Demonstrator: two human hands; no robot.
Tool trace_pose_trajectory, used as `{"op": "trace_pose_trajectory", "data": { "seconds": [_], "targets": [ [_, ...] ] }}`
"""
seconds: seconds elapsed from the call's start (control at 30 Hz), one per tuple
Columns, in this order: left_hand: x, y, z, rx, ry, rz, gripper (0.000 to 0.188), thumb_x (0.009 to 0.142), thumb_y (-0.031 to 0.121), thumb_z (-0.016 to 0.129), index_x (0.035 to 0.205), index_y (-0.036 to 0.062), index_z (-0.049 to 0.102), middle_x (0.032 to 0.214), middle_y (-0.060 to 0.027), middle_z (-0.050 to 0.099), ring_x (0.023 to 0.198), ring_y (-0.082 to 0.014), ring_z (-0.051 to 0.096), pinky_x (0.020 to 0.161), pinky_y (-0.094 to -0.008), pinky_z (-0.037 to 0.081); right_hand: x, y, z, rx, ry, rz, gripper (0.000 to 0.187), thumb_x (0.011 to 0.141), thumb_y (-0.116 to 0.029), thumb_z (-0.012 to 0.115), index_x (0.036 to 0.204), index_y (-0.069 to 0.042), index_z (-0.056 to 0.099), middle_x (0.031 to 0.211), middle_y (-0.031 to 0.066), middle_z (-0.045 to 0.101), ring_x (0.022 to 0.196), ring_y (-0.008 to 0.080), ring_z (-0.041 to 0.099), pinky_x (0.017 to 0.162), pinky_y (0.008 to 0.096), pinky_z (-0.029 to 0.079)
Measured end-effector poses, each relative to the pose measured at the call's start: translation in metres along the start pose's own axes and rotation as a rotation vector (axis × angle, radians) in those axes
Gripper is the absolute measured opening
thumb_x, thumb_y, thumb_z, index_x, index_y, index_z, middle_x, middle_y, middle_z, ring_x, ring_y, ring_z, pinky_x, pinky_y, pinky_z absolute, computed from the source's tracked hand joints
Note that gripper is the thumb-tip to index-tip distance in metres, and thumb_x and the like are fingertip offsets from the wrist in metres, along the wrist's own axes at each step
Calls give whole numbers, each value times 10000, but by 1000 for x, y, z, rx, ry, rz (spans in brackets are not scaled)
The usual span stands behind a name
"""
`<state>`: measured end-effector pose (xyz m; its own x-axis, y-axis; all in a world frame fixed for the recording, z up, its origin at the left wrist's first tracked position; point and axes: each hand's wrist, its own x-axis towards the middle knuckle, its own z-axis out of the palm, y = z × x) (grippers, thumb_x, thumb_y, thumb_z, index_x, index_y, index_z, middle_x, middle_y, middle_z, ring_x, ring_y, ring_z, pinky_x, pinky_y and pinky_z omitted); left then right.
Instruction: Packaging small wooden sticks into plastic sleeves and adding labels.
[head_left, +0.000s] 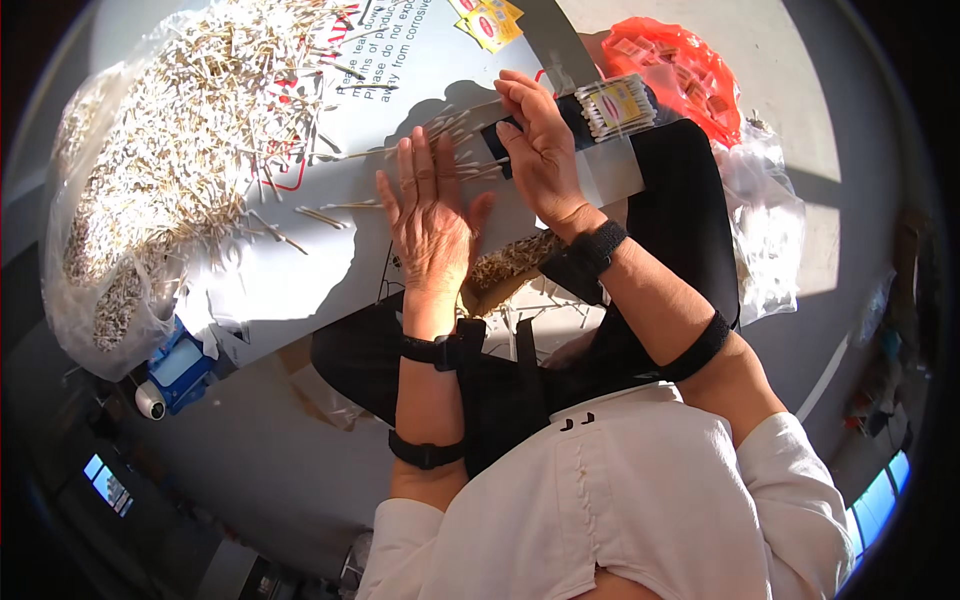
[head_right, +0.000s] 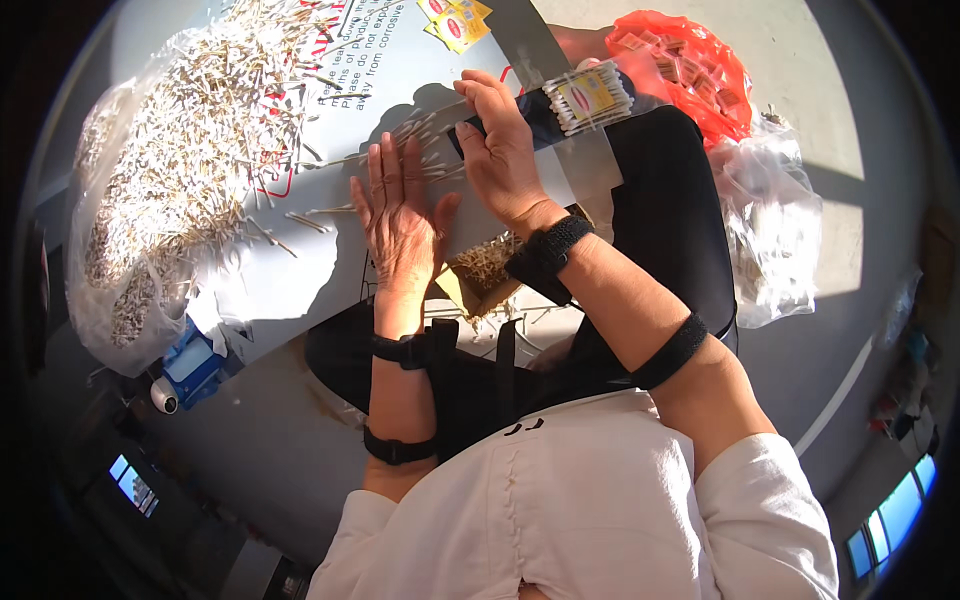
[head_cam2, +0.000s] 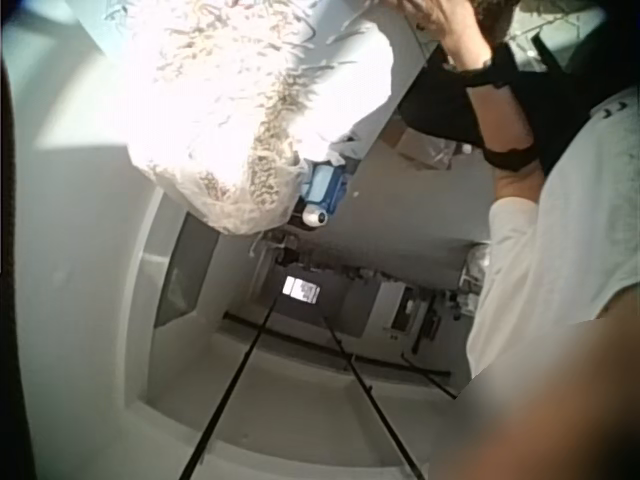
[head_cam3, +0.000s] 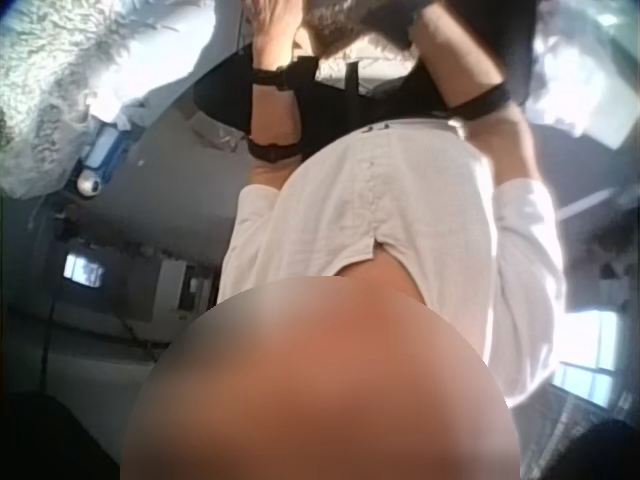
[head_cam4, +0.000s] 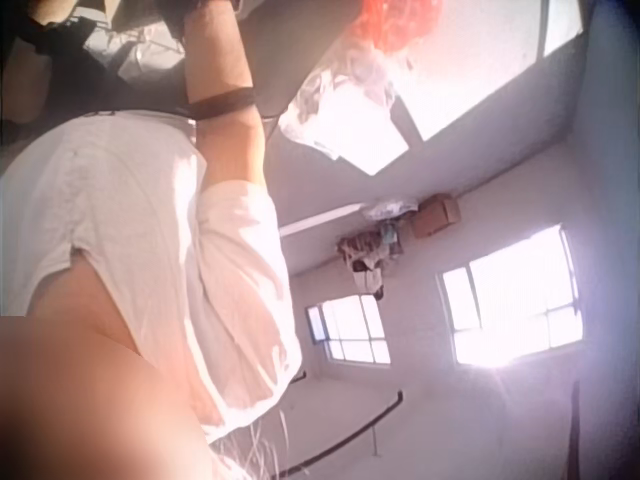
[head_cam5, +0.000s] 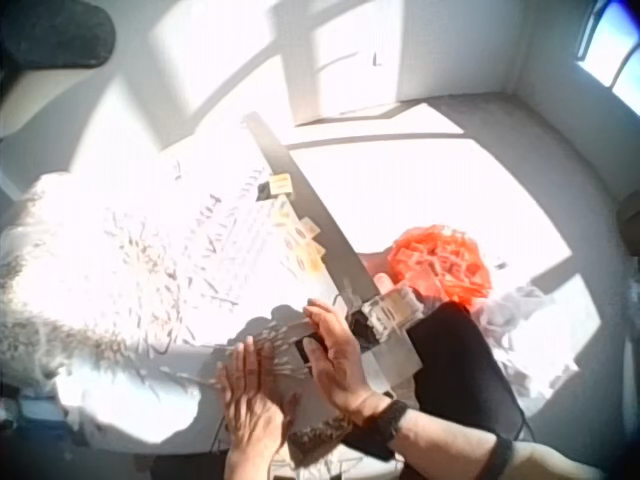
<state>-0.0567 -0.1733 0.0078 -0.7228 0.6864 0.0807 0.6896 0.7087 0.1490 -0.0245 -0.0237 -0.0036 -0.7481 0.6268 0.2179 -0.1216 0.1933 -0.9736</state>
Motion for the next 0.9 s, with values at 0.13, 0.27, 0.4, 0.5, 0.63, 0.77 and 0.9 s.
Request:
{"op": "trace_pose_trajectory", "data": {
  "seconds": [0.13,0.27,0.4,0.5,0.63,0.77,0.9],
  "targets": [
    [1,-1,6,-52,25,8,852,834,480,659,1489,47,330,1579,-172,231,1473,-320,194,1161,-562,170,14,6,10,97,-51,-40,364,817,111,526,1166,19,569,1318,149,519,1193,271,540,996,334,445],
    [7,-3,0,-138,97,-42,894,808,488,689,1462,-10,336,1546,-232,253,1457,-371,206,1156,-562,180,32,8,12,-90,-139,-83,374,866,105,510,1211,-19,585,1318,100,549,1245,207,520,1052,300,415],
    [8,-1,4,-129,85,-73,919,794,470,716,1449,-45,329,1531,-245,263,1450,-382,216,1156,-554,190,41,7,14,-348,-322,-233,350,863,83,518,1169,-54,623,1198,99,623,1168,244,564,994,317,449],
    [7,1,1,-211,79,-105,819,833,344,709,1447,-42,328,1507,-234,298,1430,-386,246,1148,-532,226,32,4,13,-236,-416,-158,343,876,75,513,1175,-51,623,1208,100,619,1175,238,557,1004,308,437],
    [6,-3,7,-592,334,-212,692,836,152,685,1426,-21,366,1455,-210,378,1387,-386,312,1137,-507,261,11,2,15,201,-164,17,317,928,54,481,1215,-11,601,1314,100,561,1245,190,509,1068,282,388],
    [11,-16,0,-514,434,-178,489,706,-32,677,1185,26,595,1266,-132,536,1236,-352,452,1078,-484,325,5,-1,18,214,-118,25,290,885,89,490,1149,37,597,1291,148,552,1209,225,535,1012,287,417],
    [17,-18,-13,-366,332,-127,333,660,20,752,981,80,688,1091,-47,599,1101,-284,501,985,-415,381,16,6,15,255,-142,25,255,902,72,506,1137,37,598,1277,141,566,1204,222,539,1011,286,422]
  ]
}}
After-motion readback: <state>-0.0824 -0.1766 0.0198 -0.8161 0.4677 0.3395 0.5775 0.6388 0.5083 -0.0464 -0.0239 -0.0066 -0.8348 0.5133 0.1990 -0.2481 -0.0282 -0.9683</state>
